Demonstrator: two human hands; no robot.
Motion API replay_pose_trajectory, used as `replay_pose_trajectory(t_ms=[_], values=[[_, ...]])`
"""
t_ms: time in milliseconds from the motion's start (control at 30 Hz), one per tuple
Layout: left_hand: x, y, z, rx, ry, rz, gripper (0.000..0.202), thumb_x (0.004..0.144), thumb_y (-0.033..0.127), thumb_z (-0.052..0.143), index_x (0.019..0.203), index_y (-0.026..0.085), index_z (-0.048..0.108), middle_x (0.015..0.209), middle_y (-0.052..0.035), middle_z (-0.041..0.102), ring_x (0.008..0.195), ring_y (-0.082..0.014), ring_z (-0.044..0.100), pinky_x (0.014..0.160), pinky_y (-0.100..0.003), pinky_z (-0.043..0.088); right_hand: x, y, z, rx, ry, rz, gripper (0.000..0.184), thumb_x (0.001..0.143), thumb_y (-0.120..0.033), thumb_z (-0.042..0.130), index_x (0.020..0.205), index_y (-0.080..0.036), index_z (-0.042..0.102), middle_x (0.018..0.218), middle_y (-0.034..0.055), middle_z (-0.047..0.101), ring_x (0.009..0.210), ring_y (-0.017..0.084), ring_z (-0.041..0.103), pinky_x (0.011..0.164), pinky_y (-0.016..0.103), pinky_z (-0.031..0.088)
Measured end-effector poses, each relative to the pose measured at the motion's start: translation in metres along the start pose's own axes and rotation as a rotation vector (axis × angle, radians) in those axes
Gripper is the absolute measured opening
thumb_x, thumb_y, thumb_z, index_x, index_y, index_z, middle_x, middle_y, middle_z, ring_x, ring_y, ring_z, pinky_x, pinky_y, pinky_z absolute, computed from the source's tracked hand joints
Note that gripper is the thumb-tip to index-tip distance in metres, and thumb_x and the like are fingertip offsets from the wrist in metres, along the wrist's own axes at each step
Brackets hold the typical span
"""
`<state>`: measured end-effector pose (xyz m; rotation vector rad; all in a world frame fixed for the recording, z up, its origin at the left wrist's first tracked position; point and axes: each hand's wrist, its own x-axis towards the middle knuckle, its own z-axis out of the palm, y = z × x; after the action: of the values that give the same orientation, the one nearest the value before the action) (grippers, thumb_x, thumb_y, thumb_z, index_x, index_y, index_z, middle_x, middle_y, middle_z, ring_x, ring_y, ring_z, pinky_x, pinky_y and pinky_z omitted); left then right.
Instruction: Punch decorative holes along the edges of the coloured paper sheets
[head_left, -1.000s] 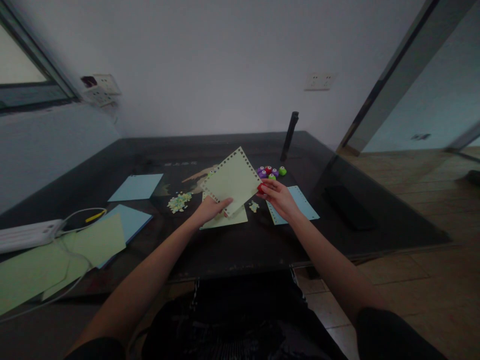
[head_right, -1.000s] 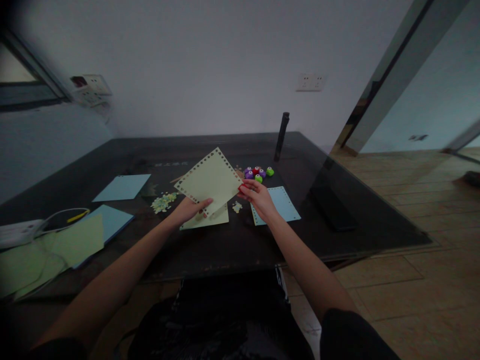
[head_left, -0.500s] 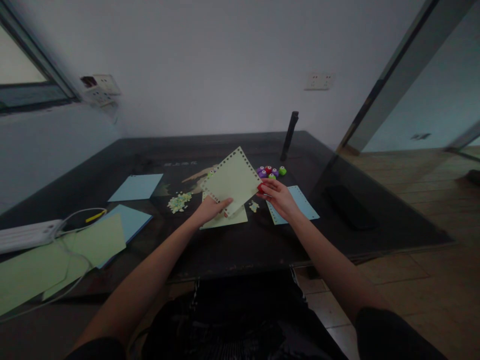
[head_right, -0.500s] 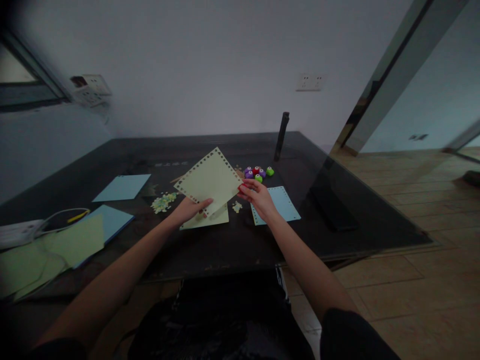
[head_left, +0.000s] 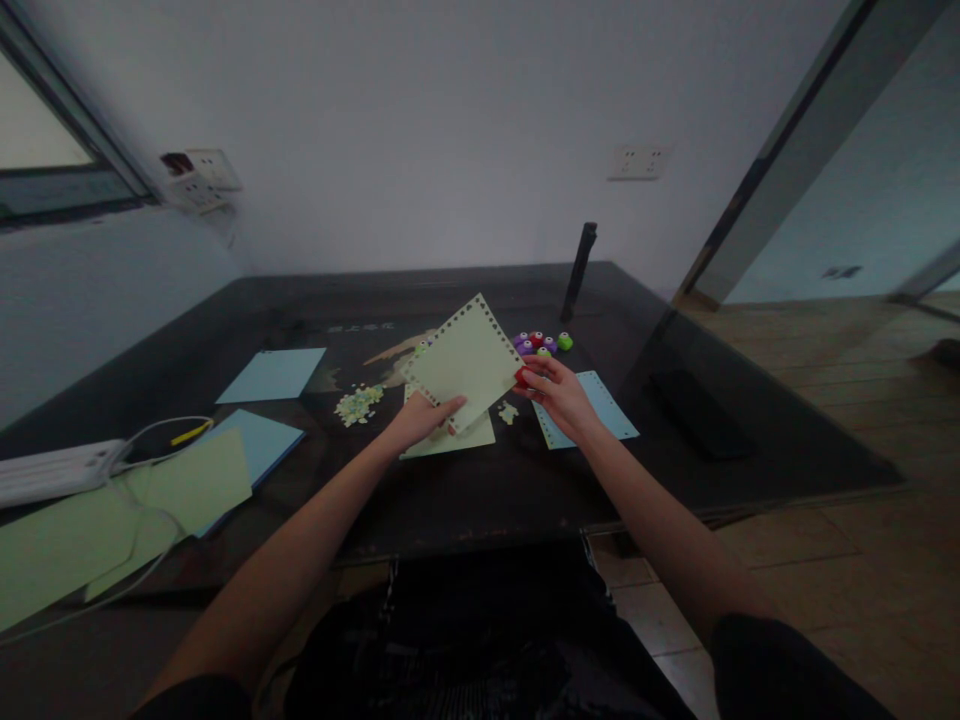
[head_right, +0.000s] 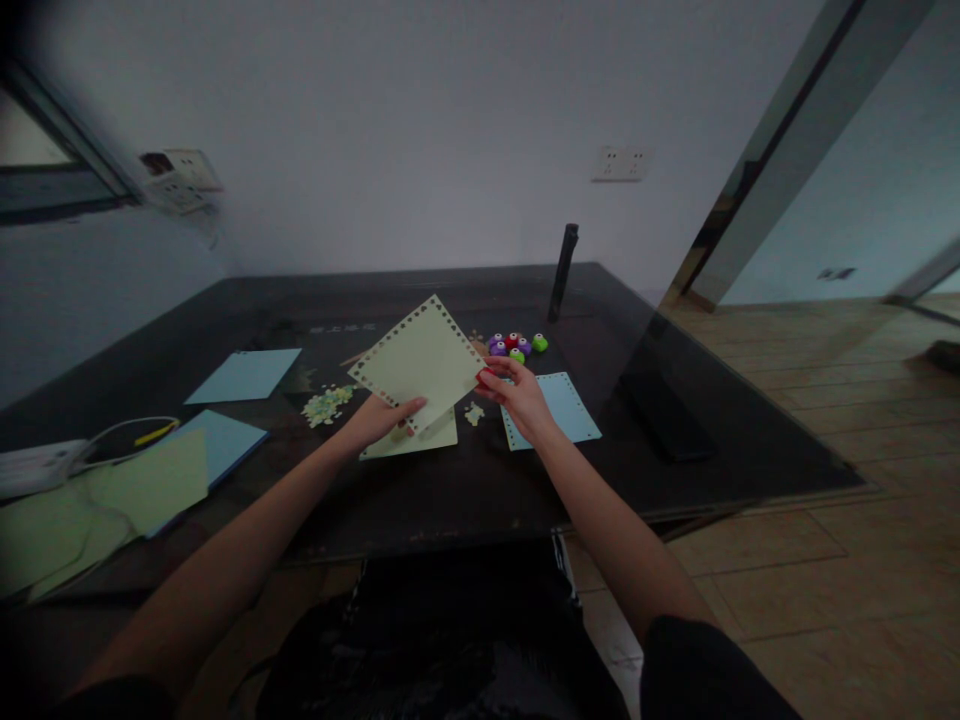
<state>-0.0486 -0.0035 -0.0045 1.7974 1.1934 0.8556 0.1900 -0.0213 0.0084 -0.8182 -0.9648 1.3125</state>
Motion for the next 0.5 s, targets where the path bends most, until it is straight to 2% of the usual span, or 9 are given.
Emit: replay_pose_trajectory(t_ms=[233,400,500], values=[[0.0006,-0.0021,0.0001,0.019,0.002,-0.008,0.04,0.076,0.041,0.059,0.104,0.012,0.06,0.088,-0.0095,0.067,0.062,-0.0149,0.055,0.056,-0.028,0.045,0.0,-0.0003,-0.0001,0.025,0.004,0.015,0.033,0.057,-0.028,0.082,0.085,-0.022,0.066,0.083,-0.0002,0.062,0.081,0.015,0.062,0.08,0.037,0.054],[0.0004,-0.002,-0.0002,0.024,-0.023,-0.015,0.036,0.078,0.041,0.058,0.1,0.013,0.062,0.076,-0.0067,0.066,0.053,-0.0117,0.049,0.054,-0.027,0.043,-0.0004,-0.0006,0.0003,0.008,0.003,-0.002,0.031,0.059,-0.027,0.081,0.085,-0.022,0.065,0.087,0.0002,0.061,0.082,0.015,0.061,0.084,0.04,0.052],[-0.0004,0.001,-0.0002,0.008,-0.012,0.001,0.032,0.077,0.039,0.059,0.096,0.013,0.062,0.075,-0.006,0.066,0.056,-0.013,0.051,0.055,-0.027,0.044,-0.0001,-0.0003,0.0002,0.005,0.008,-0.017,0.03,0.059,-0.027,0.081,0.083,-0.022,0.064,0.088,-0.0002,0.059,0.082,0.015,0.06,0.084,0.039,0.052]])
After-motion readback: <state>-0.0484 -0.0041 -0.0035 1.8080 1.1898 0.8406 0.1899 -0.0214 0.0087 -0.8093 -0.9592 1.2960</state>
